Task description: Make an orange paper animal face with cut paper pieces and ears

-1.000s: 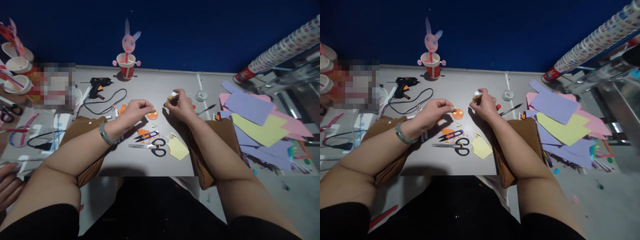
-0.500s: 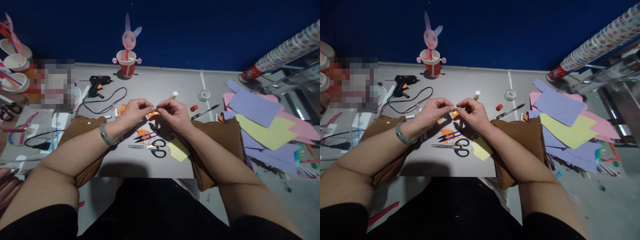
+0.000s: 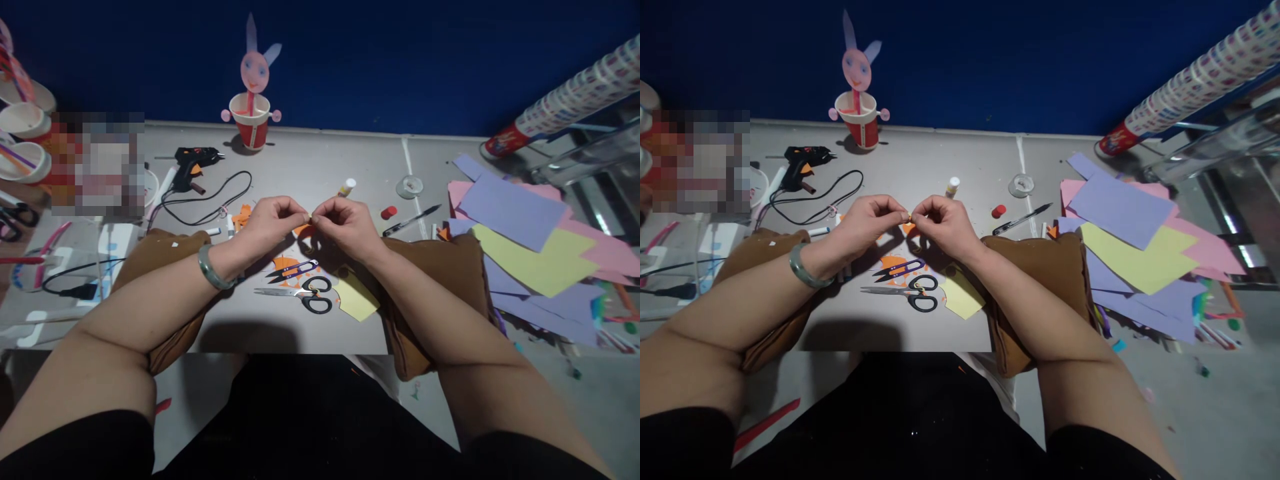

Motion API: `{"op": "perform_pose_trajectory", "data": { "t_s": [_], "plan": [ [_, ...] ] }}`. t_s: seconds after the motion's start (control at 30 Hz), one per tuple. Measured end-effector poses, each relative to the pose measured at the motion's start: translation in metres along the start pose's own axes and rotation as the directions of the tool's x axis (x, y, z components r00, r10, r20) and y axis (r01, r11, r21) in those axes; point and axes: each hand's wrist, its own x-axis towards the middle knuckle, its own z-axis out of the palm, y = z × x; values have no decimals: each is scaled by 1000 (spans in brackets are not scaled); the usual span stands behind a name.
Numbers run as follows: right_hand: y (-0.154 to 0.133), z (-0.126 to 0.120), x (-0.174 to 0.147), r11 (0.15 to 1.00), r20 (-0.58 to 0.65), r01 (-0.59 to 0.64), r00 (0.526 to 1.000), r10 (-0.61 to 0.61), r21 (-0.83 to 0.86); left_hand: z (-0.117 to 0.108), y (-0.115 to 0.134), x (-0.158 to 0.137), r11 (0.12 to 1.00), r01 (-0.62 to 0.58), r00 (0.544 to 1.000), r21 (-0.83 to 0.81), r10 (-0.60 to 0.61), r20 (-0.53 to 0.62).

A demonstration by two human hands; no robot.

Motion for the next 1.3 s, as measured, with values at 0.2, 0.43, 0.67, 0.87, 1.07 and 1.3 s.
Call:
{"op": "perform_pose_trajectory", "data": {
  "t_s": [0.2, 0.43, 0.67, 0.87, 1.07, 1.3],
  "plan": [
    [-1, 0, 0, 999, 19, -23, 1000, 23, -40, 0, -5, 1, 999, -23, 1000, 34, 23, 0],
    [-1, -3, 4, 990, 29, -114, 993, 116, -78, -4, -7, 5, 966, -34, 998, 256, 22, 50],
    [2, -10, 8, 893, 93, -360, 913, 396, -271, -14, 5, -3, 286, -429, 903, 857, 116, 413],
    [4, -10, 9, 857, 108, -403, 883, 456, -323, -13, -1, -6, 48, -587, 809, 808, 56, 584],
    [5, -9, 11, 853, 107, -377, 892, 440, -362, -12, -10, -9, -25, -615, 779, 788, 135, 612],
    [1, -8, 14, 825, 124, -374, 878, 462, -423, -11, -13, -10, -36, -615, 782, 788, 101, 615]
  ]
}}
